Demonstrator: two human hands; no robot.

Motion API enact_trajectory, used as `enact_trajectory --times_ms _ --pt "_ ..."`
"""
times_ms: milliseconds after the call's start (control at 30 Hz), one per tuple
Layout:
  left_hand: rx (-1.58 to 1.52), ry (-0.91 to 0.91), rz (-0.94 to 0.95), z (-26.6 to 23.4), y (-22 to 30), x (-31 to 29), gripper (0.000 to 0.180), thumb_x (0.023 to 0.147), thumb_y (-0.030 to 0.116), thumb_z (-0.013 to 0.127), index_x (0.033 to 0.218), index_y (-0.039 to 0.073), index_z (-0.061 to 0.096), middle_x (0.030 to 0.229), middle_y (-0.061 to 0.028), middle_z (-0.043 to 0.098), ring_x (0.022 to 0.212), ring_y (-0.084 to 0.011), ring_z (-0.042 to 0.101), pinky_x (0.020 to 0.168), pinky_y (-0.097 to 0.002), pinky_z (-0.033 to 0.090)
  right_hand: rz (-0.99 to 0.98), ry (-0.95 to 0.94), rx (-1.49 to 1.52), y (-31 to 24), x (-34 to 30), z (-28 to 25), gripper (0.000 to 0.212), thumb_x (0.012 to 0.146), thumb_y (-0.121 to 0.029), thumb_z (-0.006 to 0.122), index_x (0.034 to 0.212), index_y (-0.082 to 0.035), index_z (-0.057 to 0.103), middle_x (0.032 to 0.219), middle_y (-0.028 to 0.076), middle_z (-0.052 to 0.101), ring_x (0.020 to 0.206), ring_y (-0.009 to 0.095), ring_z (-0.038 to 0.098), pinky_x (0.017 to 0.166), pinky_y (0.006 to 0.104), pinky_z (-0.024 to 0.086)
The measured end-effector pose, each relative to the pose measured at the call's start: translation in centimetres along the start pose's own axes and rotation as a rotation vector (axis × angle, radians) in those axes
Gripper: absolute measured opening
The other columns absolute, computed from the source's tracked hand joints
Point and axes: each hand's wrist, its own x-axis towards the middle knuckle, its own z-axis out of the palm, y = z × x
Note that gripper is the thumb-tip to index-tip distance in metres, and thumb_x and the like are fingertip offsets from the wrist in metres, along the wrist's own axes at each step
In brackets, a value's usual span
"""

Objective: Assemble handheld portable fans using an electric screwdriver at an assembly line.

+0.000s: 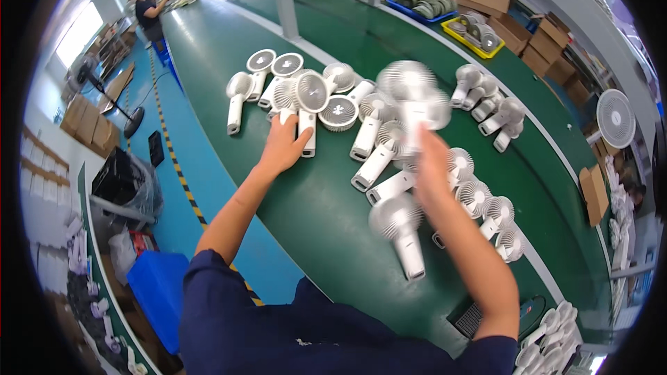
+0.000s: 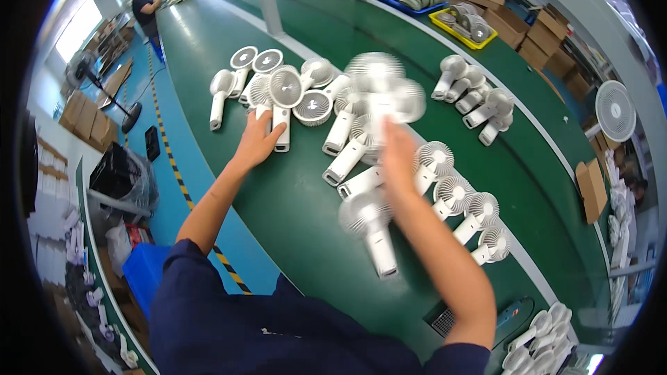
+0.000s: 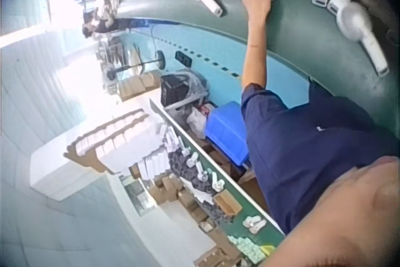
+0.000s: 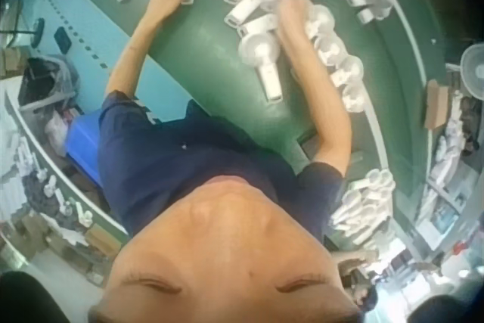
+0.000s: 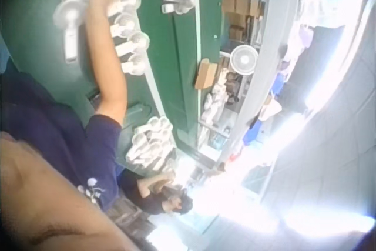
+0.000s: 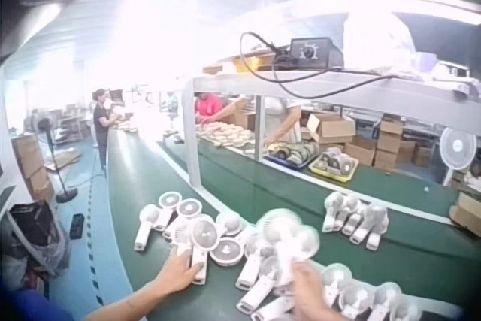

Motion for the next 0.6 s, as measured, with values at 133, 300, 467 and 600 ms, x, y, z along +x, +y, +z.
enact_trajectory --times_ms 133,300,467,600 --pt "-0.129 0.039 -0.051 0.6 -1.2 -1.0 0.05 0.088 0.029 0.064 0.127 0.005 0.045 0.127 -0.0277 0.042 0.118 -0.0447 0.043 0.101 -0.0471 0.036 0.185 -0.219 -0.042 0.0 0.0 8.7 0.041 0.1 -0.04 0.052 0.1 -0.001 0.064 0.087 0.001 0.06 0.078 0.008 0.05 0.07 0.0253 0.041" --pt "-0.109 0.306 -0.174 2.8 1.3 -3.8 0.06 0.095 0.039 0.054 0.142 0.008 0.034 0.145 -0.0337 0.026 0.133 -0.0489 0.029 0.108 -0.0561 0.023 -0.008 -0.074 -0.129 5.5 0.2 12.0 0.048 0.095 -0.04 0.056 0.098 0.006 0.067 0.095 0.025 0.064 0.096 0.035 0.058 0.089 0.0406 0.044" --pt "-0.181 0.58 -0.308 2.4 6.3 -5.8 0.052 0.09 0.028 0.063 0.131 0.001 0.045 0.137 -0.023 0.043 0.131 -0.0401 0.035 0.108 -0.0502 0.028 -0.124 -0.079 -0.32 5.2 0.7 9.7 0.046 0.095 -0.041 0.058 0.098 0.004 0.067 0.108 0.023 0.057 0.108 0.033 0.049 0.095 0.0395 0.039" --pt "-0.463 0.84 -0.403 -1.0 6.6 -6.3 0.035 0.092 0.013 0.059 0.122 -0.001 0.05 0.127 -0.0153 0.052 0.122 -0.0285 0.045 0.106 -0.0396 0.032 -0.187 -0.083 -0.297 8.4 -0.6 10.8 0.046 0.094 -0.04 0.061 0.106 0.004 0.065 0.125 0.025 0.048 0.124 0.033 0.039 0.105 0.0375 0.033"
